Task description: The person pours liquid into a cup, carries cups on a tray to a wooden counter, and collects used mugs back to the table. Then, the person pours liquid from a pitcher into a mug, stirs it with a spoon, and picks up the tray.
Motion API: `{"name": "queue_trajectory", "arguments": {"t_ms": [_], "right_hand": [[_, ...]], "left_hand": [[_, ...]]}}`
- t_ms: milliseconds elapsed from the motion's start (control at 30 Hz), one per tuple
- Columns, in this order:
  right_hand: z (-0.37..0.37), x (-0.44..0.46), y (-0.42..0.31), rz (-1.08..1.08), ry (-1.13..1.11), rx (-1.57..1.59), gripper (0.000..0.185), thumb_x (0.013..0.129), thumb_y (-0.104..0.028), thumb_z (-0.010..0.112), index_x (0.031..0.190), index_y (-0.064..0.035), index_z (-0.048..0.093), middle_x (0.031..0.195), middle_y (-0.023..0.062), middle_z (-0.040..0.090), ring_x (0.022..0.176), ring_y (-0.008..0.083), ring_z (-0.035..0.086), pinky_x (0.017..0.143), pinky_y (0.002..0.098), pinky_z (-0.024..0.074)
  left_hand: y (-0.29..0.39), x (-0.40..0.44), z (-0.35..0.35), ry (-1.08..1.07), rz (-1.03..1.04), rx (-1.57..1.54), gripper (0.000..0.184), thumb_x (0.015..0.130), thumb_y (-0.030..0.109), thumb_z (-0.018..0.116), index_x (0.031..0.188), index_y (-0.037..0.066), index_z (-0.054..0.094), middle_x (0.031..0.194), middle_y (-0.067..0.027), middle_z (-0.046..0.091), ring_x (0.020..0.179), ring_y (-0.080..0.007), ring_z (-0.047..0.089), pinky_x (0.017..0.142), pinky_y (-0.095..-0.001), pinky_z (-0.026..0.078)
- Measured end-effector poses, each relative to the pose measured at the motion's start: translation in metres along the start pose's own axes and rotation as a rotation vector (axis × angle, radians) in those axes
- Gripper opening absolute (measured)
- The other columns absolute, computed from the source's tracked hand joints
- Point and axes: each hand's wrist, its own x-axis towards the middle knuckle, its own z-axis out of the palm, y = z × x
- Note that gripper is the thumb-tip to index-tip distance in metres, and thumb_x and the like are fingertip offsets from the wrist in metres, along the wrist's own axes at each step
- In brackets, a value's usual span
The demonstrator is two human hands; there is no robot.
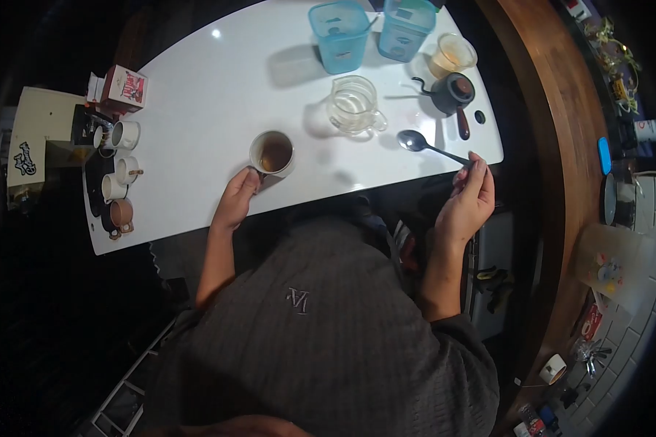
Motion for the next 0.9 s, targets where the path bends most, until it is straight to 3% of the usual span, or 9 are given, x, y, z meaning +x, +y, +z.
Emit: {"name": "queue_trajectory", "arguments": {"t_ms": [67,133,200,267,400,467,700,833,900], "right_hand": [[0.030,-0.020,-0.008,0.117,-0.119,0.278,0.026,0.101,-0.017,0.050,0.109,0.0062,0.060,0.080,0.0008,0.053,0.070,0.0040,0.046,0.063,0.0171,0.0382],[0.062,-0.040,-0.003,0.066,-0.216,0.216,0.025,0.101,-0.017,0.051,0.106,0.0047,0.063,0.079,-0.0008,0.054,0.071,0.0044,0.047,0.064,0.0188,0.0392],[0.096,-0.062,0.000,-0.068,-0.328,-0.047,0.026,0.101,-0.016,0.049,0.103,0.0044,0.064,0.079,0.0001,0.056,0.073,0.0064,0.050,0.067,0.0211,0.0420],[0.125,-0.079,0.008,-0.144,-0.517,-0.100,0.022,0.100,-0.013,0.050,0.100,0.0031,0.065,0.079,0.0033,0.059,0.075,0.0095,0.055,0.070,0.0222,0.0435],[0.165,-0.093,0.021,-0.366,-0.682,-0.330,0.011,0.091,-0.006,0.060,0.098,-0.0015,0.067,0.079,0.0094,0.063,0.073,0.0189,0.060,0.070,0.0277,0.0446],[0.174,-0.092,0.033,-0.672,-0.812,-0.470,0.010,0.088,-0.006,0.062,0.096,-0.0027,0.067,0.079,0.0078,0.063,0.074,0.0239,0.058,0.070,0.0342,0.0434],[0.192,-0.088,0.054,-0.898,-0.862,-0.599,0.010,0.084,-0.012,0.066,0.092,-0.0062,0.067,0.076,0.0052,0.060,0.072,0.0242,0.053,0.067,0.0372,0.0395],[0.196,-0.087,0.059,-0.916,-0.899,-0.608,0.010,0.083,-0.012,0.066,0.091,-0.0064,0.067,0.074,0.0050,0.060,0.072,0.0241,0.053,0.066,0.0371,0.0388],[0.196,-0.086,0.061,-0.872,-0.944,-0.607,0.010,0.083,-0.012,0.066,0.091,-0.0065,0.067,0.075,0.0055,0.061,0.074,0.0246,0.053,0.067,0.0370,0.0398]], "left_hand": [[-0.003,0.004,-0.011,-0.011,0.008,-0.019,0.039,0.102,0.039,0.046,0.090,0.003,0.054,0.082,0.0039,0.045,0.079,-0.0071,0.040,0.075,-0.0223,0.037],[-0.007,0.009,-0.021,-0.028,0.021,-0.038,0.038,0.102,0.039,0.047,0.090,0.003,0.055,0.082,0.0041,0.045,0.079,-0.0069,0.039,0.074,-0.0220,0.037],[-0.014,0.015,-0.029,-0.064,0.020,-0.066,0.037,0.102,0.038,0.047,0.090,0.004,0.056,0.081,0.0048,0.044,0.078,-0.0063,0.038,0.072,-0.0215,0.036],[-0.014,0.019,-0.033,-0.077,0.040,-0.066,0.037,0.102,0.039,0.046,0.088,0.006,0.054,0.080,0.0047,0.044,0.075,-0.0067,0.037,0.069,-0.0222,0.035],[-0.017,0.026,-0.039,-0.095,0.102,-0.069,0.036,0.102,0.039,0.046,0.085,0.008,0.052,0.078,0.0048,0.042,0.071,-0.0068,0.036,0.066,-0.0231,0.034],[-0.019,0.028,-0.042,-0.102,0.088,-0.073,0.036,0.102,0.038,0.045,0.085,0.008,0.052,0.078,0.0048,0.042,0.071,-0.0068,0.036,0.066,-0.0232,0.034],[-0.020,0.029,-0.039,-0.096,0.105,-0.083,0.034,0.104,0.034,0.043,0.085,0.007,0.051,0.078,0.0047,0.042,0.071,-0.0070,0.035,0.065,-0.0234,0.033],[-0.025,0.032,-0.036,-0.085,0.105,-0.105,0.034,0.103,0.034,0.044,0.085,0.007,0.051,0.078,0.0046,0.043,0.071,-0.0073,0.036,0.065,-0.0233,0.034],[-0.027,0.032,-0.036,-0.064,0.073,-0.116,0.039,0.102,0.036,0.046,0.088,0.002,0.054,0.079,0.0028,0.046,0.074,-0.0079,0.038,0.069,-0.0239,0.037]]}}
